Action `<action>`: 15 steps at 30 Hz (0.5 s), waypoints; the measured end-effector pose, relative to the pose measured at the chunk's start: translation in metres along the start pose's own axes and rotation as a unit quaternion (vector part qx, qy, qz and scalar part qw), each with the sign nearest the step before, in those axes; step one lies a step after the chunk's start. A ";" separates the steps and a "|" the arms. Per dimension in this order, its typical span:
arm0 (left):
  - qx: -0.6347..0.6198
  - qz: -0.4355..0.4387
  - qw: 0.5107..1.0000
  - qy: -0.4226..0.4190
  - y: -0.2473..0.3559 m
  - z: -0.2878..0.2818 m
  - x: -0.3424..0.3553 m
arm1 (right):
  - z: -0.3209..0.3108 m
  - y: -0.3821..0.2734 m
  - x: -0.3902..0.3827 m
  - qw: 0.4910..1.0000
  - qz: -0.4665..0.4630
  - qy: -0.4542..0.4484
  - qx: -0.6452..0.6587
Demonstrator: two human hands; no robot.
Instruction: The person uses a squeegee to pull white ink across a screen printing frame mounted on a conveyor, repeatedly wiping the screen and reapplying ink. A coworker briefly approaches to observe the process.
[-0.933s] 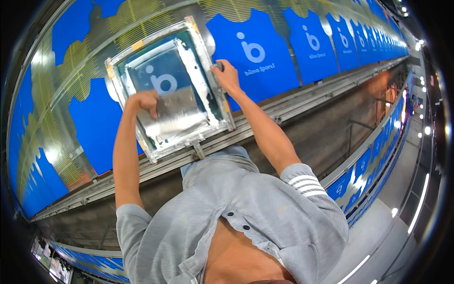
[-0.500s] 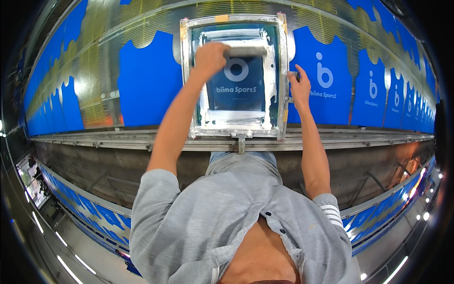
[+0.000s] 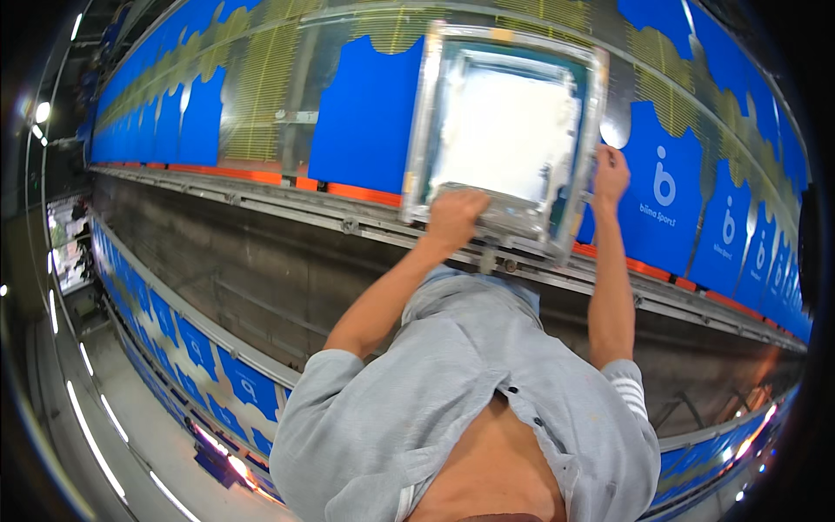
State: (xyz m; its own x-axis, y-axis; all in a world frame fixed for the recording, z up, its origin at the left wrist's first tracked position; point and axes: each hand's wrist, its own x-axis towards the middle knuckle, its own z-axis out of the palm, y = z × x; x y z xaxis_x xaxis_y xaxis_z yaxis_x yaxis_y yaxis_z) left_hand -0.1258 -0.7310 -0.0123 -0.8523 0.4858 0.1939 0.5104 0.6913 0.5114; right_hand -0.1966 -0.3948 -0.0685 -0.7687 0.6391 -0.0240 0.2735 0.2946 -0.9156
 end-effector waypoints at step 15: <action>0.073 -0.025 0.992 -0.099 -0.213 -0.135 -0.054 | 0.230 -0.078 -0.135 0.999 0.032 -0.005 -0.004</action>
State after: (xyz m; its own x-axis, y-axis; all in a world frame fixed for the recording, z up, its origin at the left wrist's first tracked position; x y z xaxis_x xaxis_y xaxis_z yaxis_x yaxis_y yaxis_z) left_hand -0.2034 -0.9768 -0.0185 -0.8448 0.5351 -0.0038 0.4922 0.7798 0.3870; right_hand -0.2470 -0.6677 -0.0860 -0.7548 0.6503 -0.0856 0.3270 0.2600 -0.9086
